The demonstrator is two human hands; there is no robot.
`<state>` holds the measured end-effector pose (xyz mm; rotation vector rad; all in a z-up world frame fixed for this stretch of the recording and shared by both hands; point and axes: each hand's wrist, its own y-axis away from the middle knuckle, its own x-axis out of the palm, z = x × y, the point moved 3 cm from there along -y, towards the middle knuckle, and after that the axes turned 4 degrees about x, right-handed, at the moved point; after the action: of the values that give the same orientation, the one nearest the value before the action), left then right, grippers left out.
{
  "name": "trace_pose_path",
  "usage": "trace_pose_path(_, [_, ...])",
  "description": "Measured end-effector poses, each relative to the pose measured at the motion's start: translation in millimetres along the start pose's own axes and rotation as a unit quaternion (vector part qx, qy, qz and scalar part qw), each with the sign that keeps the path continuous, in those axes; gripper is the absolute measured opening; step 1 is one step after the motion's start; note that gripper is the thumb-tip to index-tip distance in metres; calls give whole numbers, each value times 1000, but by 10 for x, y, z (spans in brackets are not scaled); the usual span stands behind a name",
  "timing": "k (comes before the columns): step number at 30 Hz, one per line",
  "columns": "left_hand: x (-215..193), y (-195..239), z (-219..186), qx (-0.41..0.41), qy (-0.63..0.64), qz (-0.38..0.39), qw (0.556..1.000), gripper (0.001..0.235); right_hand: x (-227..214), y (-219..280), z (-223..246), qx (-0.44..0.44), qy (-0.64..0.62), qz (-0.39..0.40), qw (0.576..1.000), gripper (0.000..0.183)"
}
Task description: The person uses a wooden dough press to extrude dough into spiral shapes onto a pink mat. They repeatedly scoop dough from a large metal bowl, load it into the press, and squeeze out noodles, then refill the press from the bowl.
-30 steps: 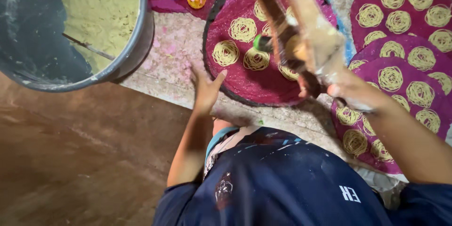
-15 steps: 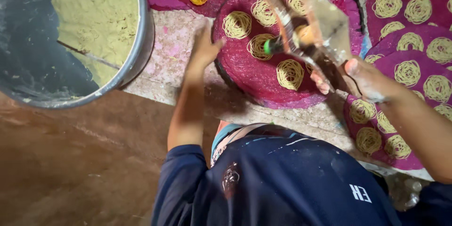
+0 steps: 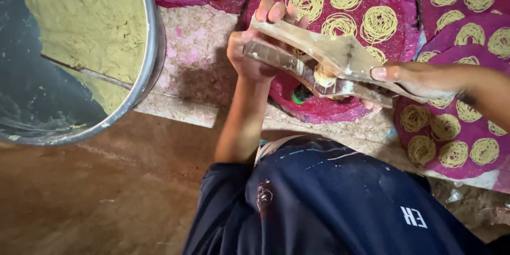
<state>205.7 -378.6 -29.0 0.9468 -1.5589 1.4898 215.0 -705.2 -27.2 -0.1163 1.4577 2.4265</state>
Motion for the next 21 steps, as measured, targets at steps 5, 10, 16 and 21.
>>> trace_pose_path(5, [-303, 11, -64, 50, 21, 28, 998, 20, 8, -69, 224, 15, 11, 5, 1000, 94])
trace_pose_path(10, [-501, 90, -240, 74, 43, 45, 995, 21, 204, -203, 641, -52, 39, -41, 997, 85])
trace_pose_path(16, [-584, 103, -111, 103, 40, 6, 994, 18, 192, -21, 814, 16, 43, -74, 996, 79])
trace_pose_path(21, [-453, -55, -313, 100, -8, 63, 993, 21, 194, -48, 1005, -12, 65, -132, 989, 75])
